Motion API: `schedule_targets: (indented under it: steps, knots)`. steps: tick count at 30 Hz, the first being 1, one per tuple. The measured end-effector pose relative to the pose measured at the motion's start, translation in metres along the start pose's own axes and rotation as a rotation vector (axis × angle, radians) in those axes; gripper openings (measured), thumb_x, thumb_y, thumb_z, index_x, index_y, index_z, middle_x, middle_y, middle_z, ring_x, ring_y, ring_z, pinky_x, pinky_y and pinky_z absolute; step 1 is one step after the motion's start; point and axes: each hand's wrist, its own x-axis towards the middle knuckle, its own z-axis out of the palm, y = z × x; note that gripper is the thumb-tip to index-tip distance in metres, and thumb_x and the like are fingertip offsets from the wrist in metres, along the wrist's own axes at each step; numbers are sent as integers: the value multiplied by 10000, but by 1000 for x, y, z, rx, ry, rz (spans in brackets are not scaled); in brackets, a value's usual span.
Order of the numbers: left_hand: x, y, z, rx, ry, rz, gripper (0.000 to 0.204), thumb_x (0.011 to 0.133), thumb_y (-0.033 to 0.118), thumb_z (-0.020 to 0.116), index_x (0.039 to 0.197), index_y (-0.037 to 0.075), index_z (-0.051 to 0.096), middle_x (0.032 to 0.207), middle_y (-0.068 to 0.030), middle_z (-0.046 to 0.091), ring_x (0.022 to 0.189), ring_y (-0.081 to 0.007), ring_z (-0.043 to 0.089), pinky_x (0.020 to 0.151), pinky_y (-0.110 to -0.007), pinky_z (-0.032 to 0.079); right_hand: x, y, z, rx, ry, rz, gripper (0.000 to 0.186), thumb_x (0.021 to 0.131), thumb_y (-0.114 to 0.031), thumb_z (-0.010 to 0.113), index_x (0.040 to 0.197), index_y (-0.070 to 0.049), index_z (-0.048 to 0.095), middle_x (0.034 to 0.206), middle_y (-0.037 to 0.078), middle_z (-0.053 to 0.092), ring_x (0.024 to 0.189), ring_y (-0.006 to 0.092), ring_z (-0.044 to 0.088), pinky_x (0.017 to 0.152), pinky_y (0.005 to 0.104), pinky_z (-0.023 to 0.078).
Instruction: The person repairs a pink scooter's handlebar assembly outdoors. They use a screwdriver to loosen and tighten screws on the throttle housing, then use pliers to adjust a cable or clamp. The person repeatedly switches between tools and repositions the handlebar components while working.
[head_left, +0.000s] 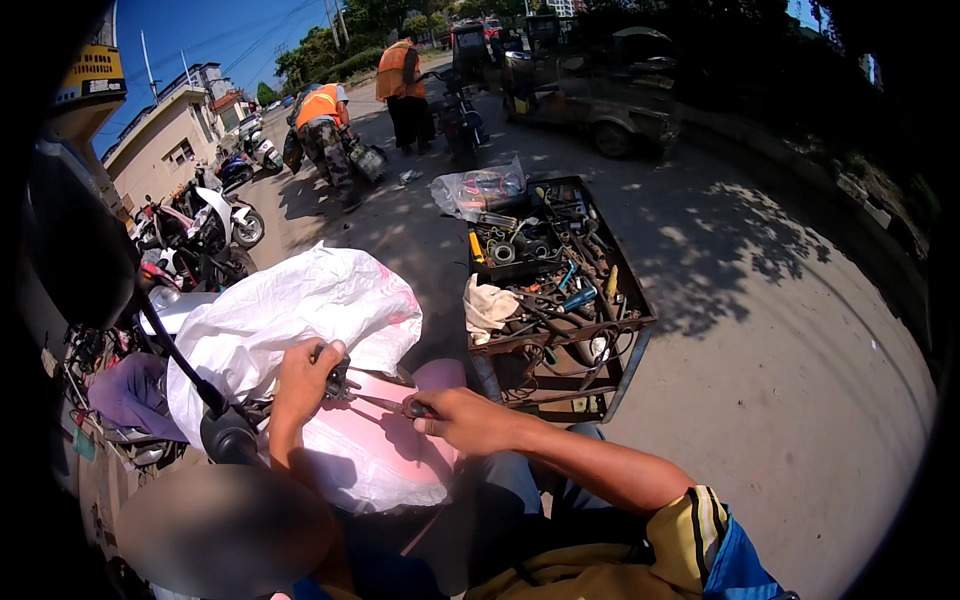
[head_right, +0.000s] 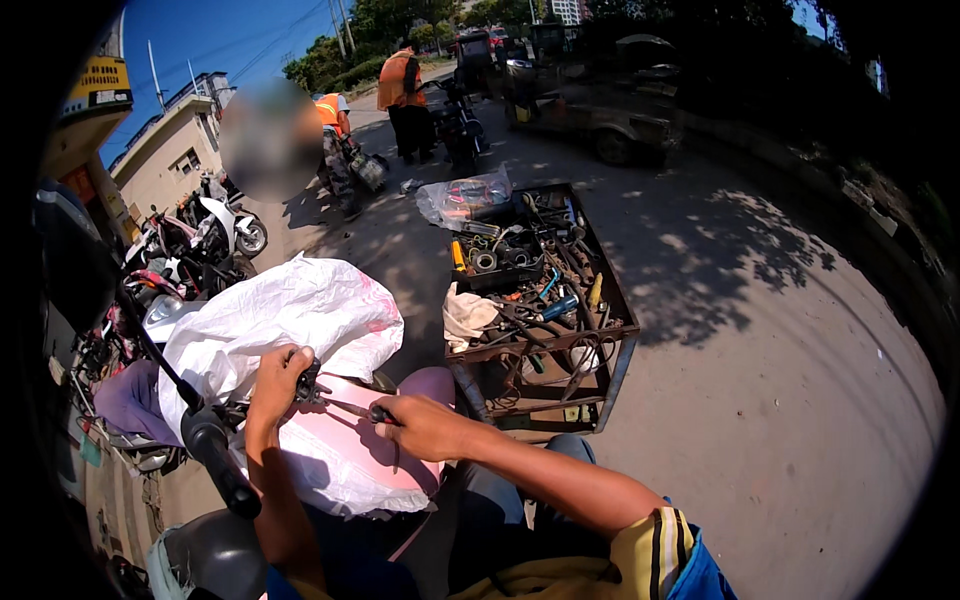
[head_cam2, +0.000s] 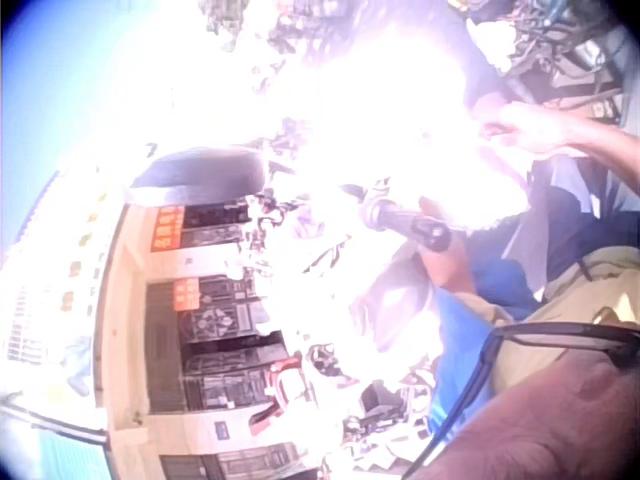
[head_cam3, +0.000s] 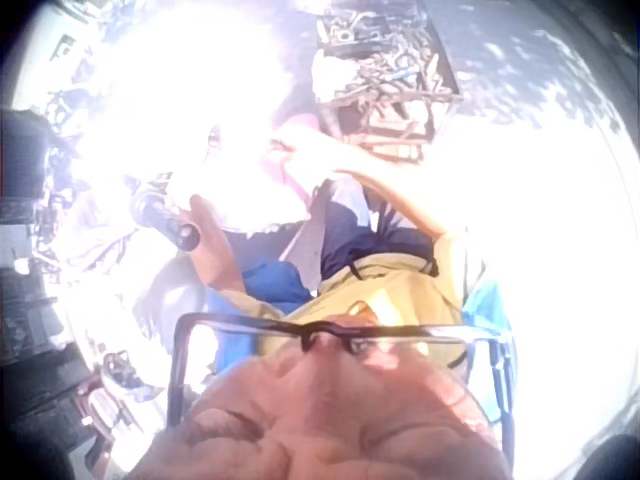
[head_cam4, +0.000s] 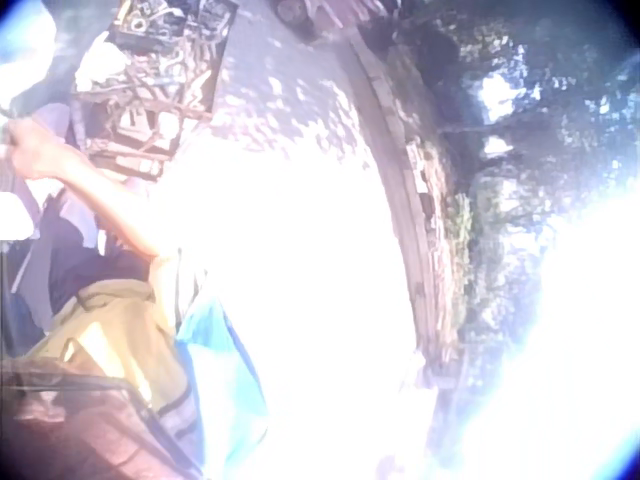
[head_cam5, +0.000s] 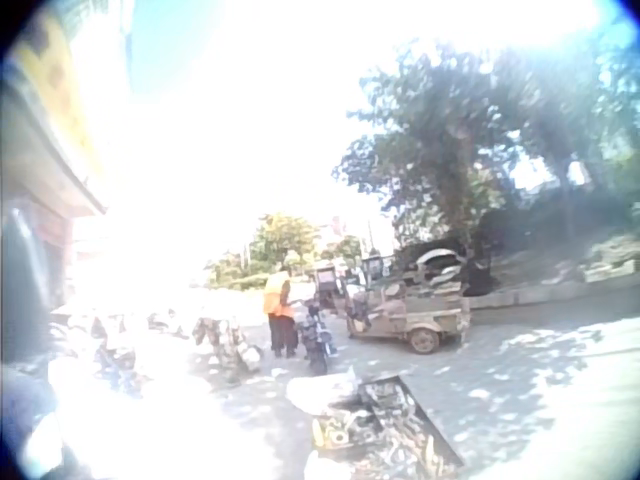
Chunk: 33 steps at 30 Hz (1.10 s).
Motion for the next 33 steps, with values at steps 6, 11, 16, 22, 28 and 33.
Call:
schedule_targets:
  steps: [6, 11, 16, 22, 28, 33]
  knots:
    - [-6, 8, 5, -95, -67, -137, 327, 978, 235, 693, 857, -67, 656, 653, -108, 660, 533, -189, 696, 441, -318, 519, -28, 50, -62, -425, 435, 115, 368, 965, -209, 664, 1239, 26, 592, 1181, 267, 633, 1110, 460, 625, 948, 515, 509]
    - [-3, -15, 4, 132, 30, -43, 286, 936, 205, 717, 866, -71, 686, 666, -130, 718, 547, -190, 721, 478, -305, 549, -4, 119, -92, -830, 656, 275, 399, 910, -257, 726, 1164, 23, 599, 1142, 243, 624, 1067, 425, 600, 897, 518, 502]
    - [-12, 28, 7, 32, -21, -119, 248, 928, 168, 710, 869, -71, 682, 688, -140, 727, 604, -206, 751, 508, -298, 566, 14, 172, -102, -1025, 601, 322, 600, 908, -330, 735, 1393, -24, 560, 1231, 201, 586, 1166, 380, 533, 928, 509, 439]
    - [-13, 35, 8, 191, -8, -76, 324, 879, 248, 744, 877, -72, 693, 711, -156, 745, 642, -235, 763, 599, -325, 590, 14, 182, -98, -1001, 537, 299, 644, 910, -408, 716, 1415, -38, 565, 1233, 187, 585, 1179, 367, 526, 962, 509, 422]
    - [-13, 17, 20, 424, 107, -15, 409, 747, 395, 773, 785, -5, 700, 612, -150, 658, 557, -320, 636, 603, -430, 496, 2, 173, -113, -783, 559, 276, 559, 967, -406, 664, 1394, -61, 559, 1218, 207, 601, 1179, 397, 563, 947, 546, 457]
    - [-24, 12, 21, 435, 98, 125, 419, 737, 434, 772, 819, 26, 722, 636, -138, 676, 582, -335, 672, 629, -428, 532, -27, 159, -151, -605, 609, 275, 403, 1007, -333, 628, 1267, -25, 649, 1121, 214, 644, 1116, 415, 607, 948, 509, 490]
